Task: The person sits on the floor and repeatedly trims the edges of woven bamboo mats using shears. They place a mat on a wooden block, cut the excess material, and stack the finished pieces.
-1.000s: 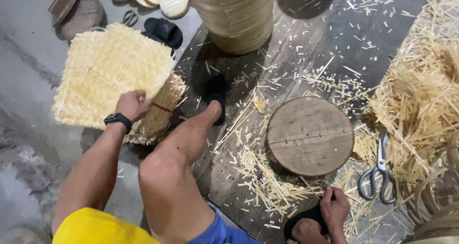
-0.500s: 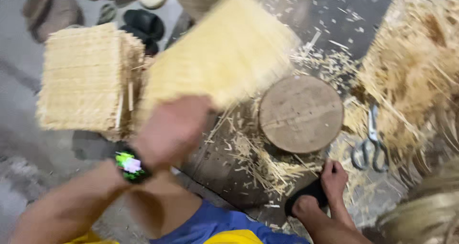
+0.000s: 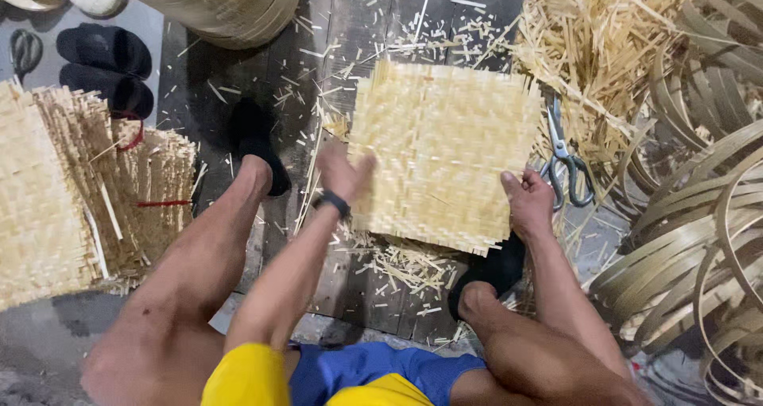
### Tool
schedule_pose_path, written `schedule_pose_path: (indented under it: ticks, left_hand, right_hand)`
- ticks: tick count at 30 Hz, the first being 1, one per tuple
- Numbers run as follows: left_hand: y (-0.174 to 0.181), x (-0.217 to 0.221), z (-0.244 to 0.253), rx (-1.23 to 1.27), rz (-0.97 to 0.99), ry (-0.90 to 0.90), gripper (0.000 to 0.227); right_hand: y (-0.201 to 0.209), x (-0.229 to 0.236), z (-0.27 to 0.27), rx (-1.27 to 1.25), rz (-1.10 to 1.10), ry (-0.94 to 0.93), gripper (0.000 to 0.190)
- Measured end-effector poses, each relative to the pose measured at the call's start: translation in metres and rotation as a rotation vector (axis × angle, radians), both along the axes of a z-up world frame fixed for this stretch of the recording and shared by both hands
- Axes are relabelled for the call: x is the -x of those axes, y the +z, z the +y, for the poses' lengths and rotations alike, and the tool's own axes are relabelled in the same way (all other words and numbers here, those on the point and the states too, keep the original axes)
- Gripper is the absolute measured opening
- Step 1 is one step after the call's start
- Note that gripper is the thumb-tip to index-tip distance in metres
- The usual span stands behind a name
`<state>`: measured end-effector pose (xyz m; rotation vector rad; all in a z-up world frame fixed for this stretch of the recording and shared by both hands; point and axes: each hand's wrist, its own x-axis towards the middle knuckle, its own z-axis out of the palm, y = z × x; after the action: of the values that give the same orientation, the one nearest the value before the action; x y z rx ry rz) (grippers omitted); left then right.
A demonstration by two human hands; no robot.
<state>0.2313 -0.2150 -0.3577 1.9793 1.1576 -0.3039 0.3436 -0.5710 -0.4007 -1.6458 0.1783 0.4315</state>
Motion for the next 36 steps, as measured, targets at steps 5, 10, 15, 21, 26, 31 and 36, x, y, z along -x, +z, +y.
schedule_pose_path:
  ticks: [5, 10, 15, 21, 26, 31, 36]
  left_hand:
    - [-0.054, -0.014, 0.063, 0.303, -0.283, 0.062, 0.042]
    - [-0.067, -0.005, 0.055, 0.221, -0.323, 0.124, 0.039]
    - [-0.055, -0.008, 0.043, 0.142, -0.384, 0.167, 0.038]
    - [0.010, -0.005, 0.004, -0.197, -0.385, 0.069, 0.017]
    - [0.084, 0.029, -0.131, -0.343, -0.959, -0.398, 0.006]
    - [0.096, 0.036, -0.152, -0.355, -0.981, -0.506, 0.005]
    - [0.064, 0.008, -0.033, 0.054, -0.564, 0.177, 0.013]
  right_hand:
    - [-0.001, -0.005, 0.004, 0.159, -0.056, -0.054, 0.024]
    - [0.042, 0.000, 0.024, 0.272, -0.266, -0.066, 0.044]
    - [0.100, 0.024, 0.069, 0.785, -0.853, 0.560, 0.054]
    - [0.118, 0.042, 0.107, 0.920, -0.962, 0.786, 0.065]
    - [0.104, 0.044, 0.101, 0.976, -0.891, 0.808, 0.063]
    - [0.098, 0.043, 0.101, 0.967, -0.889, 0.793, 0.065]
    - [0.100, 0.047, 0.103, 0.968, -0.906, 0.822, 0.067]
